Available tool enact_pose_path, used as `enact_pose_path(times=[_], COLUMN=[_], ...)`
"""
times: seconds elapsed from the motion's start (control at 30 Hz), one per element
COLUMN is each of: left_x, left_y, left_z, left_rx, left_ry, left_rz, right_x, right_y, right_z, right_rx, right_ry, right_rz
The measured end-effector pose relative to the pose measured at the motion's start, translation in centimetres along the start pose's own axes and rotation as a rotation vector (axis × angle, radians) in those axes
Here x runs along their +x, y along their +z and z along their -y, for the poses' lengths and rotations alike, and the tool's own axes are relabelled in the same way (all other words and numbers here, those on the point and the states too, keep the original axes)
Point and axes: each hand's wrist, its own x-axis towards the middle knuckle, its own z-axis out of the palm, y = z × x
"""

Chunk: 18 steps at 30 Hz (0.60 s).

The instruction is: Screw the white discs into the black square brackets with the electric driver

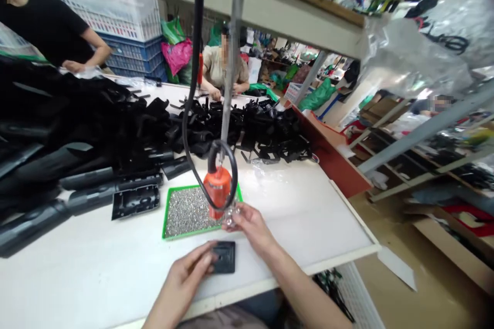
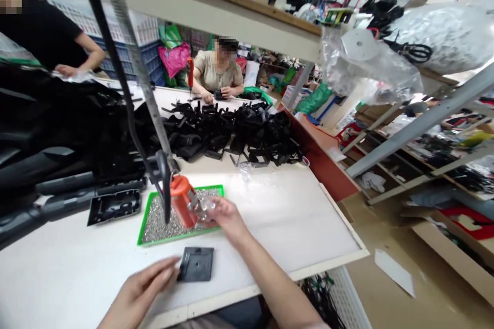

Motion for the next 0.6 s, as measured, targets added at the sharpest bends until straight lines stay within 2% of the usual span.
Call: enact_pose_path(times=[0.07, 0.13, 0.2, 0.3, 0.37, 0.5, 0.6], left_x=[2.1, 2.8, 2.6, 1.6, 1.0, 0.4, 0.1], left_y=[2.7, 5.0, 6.7, 7.4, 6.8, 4.9, 3.8], left_z=[-1.0, -1.6, -1.5, -0.5, 0.0, 0.2, 0.1], left_rx=[-0.327, -0.509, -0.584, -0.591, -0.551, -0.454, -0.39], left_ry=[-0.09, -0.173, -0.246, -0.318, -0.314, -0.321, -0.325], left_rz=[0.053, 0.074, 0.098, 0.13, 0.135, 0.222, 0.322], right_x=[-4.9, -8.4, -10.6, -12.5, -13.3, -13.7, -13.1], right_y=[1.9, 3.6, 4.5, 4.1, 2.9, 0.7, 0.5], right_z=[-0.8, -1.7, -2.6, -3.8, -4.0, -3.4, -2.9], right_rx=[0.232, 0.245, 0.189, 0.065, -0.138, -0.68, -0.851], right_ry=[0.019, 0.03, 0.054, 0.043, -0.09, -0.576, -0.81], right_rz=[-0.085, -0.229, -0.324, -0.315, -0.289, -0.109, -0.072])
